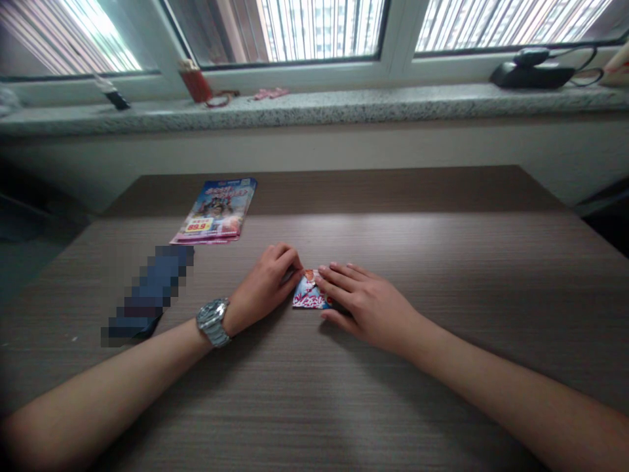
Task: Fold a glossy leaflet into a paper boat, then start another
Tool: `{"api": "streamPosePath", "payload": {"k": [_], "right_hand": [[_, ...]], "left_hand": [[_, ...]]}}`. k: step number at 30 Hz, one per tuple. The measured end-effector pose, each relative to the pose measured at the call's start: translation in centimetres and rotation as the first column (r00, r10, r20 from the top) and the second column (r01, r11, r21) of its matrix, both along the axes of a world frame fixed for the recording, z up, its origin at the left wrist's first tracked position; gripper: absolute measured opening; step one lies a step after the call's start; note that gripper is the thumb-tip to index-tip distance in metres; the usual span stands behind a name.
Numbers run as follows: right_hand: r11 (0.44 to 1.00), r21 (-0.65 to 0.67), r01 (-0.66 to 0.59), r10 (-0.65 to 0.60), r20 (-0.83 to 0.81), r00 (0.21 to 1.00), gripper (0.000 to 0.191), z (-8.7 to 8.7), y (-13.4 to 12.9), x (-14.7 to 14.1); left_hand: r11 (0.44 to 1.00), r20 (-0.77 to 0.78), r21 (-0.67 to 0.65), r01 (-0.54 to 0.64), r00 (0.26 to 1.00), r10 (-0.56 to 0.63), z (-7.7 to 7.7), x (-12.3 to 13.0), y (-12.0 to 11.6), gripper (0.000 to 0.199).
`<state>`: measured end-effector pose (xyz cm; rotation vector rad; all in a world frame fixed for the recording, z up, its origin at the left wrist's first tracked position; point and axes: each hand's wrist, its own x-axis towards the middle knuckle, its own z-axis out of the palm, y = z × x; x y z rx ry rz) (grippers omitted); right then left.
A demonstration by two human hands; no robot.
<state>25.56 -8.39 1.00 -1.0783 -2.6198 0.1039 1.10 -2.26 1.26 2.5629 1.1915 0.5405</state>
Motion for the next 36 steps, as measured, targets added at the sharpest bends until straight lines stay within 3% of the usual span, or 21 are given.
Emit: {"api": "streamPosePath", "payload": {"k": [10, 16, 21, 26, 36], "right_hand": [[0.998, -0.048, 0.038, -0.038, -0.011, 0.999, 0.05, 0.1, 0.2, 0.2], [0.999, -0.041, 0.008, -0.009, -0.026, 1.0, 0.052, -0.2, 1.7, 1.5], [0.997, -0.074, -0.014, 0.011, -0.033, 0.999, 0.046, -0.7, 3.3, 2.9], [0.995, -0.102, -0.007, 0.005, -0.023, 1.0, 0.046, -1.1, 3.6, 3.3], [0.991, -0.135, 0.006, -0.015, -0.067, 0.998, 0.045, -1.3, 3.7, 3.4]], "left_hand": [[0.995, -0.067, 0.103, 0.0, 0.998, 0.007, 0.2, 0.1, -0.2, 0.007], [0.951, -0.016, 0.159, 0.265, 0.964, -0.266, 0.3, -0.1, -0.7, 0.022], [0.902, -0.113, 0.137, 0.41, 0.911, -0.397, 0.7, -0.2, -1.1, 0.036], [0.897, -0.199, 0.086, 0.433, 0.89, -0.41, 1.4, -0.8, -0.9, 0.042], [0.859, -0.219, -0.03, 0.511, 0.835, -0.504, 2.4, -1.6, -0.3, 0.048]]}}
